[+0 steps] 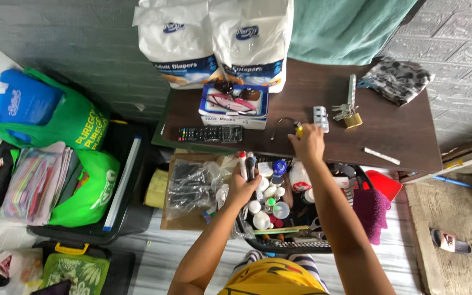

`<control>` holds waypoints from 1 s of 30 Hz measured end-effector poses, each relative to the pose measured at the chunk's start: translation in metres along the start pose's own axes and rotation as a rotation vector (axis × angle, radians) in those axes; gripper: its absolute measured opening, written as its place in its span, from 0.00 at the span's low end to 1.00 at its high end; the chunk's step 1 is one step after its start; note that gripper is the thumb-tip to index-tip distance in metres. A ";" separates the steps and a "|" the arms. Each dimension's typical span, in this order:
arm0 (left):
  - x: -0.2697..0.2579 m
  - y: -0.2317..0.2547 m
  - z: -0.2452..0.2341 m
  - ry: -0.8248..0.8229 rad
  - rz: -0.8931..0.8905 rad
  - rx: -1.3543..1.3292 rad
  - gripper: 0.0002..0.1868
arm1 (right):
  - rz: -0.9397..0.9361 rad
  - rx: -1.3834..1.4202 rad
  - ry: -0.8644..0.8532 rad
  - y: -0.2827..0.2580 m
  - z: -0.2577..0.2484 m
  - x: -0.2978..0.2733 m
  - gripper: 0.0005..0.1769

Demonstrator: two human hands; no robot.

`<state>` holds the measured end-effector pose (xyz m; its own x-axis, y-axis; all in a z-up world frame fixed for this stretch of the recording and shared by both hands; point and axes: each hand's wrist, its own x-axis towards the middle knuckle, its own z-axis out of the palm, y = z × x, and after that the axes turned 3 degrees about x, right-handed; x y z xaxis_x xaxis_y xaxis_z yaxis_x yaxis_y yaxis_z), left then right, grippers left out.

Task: The person organizes several markers, medicine bottles, and small containers on a desk and in a bin before packing away pouches and pieces of clothing into a green bag.

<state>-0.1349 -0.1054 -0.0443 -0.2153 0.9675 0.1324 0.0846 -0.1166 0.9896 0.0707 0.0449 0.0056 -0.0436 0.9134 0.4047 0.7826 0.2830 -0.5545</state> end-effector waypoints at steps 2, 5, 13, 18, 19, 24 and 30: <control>0.004 0.004 0.005 -0.006 -0.018 0.055 0.20 | -0.018 0.006 0.030 0.007 0.012 -0.002 0.11; 0.006 0.009 0.008 0.015 -0.060 0.096 0.21 | -0.076 -0.006 0.004 0.019 0.015 -0.013 0.08; 0.002 0.023 -0.004 0.134 0.021 0.120 0.21 | -0.291 0.312 -0.143 -0.019 -0.030 -0.080 0.07; -0.019 0.040 -0.011 0.012 -0.077 0.137 0.21 | -0.265 0.555 -0.130 -0.039 -0.034 -0.108 0.09; -0.024 0.042 -0.012 0.020 -0.099 0.074 0.20 | -0.171 0.574 -0.139 -0.039 -0.031 -0.114 0.10; -0.044 0.045 -0.026 0.112 -0.117 -0.260 0.16 | -0.088 0.744 -0.168 -0.043 -0.016 -0.135 0.12; -0.086 0.059 -0.055 0.030 0.042 -0.301 0.15 | -0.190 0.573 -0.360 -0.091 -0.022 -0.164 0.10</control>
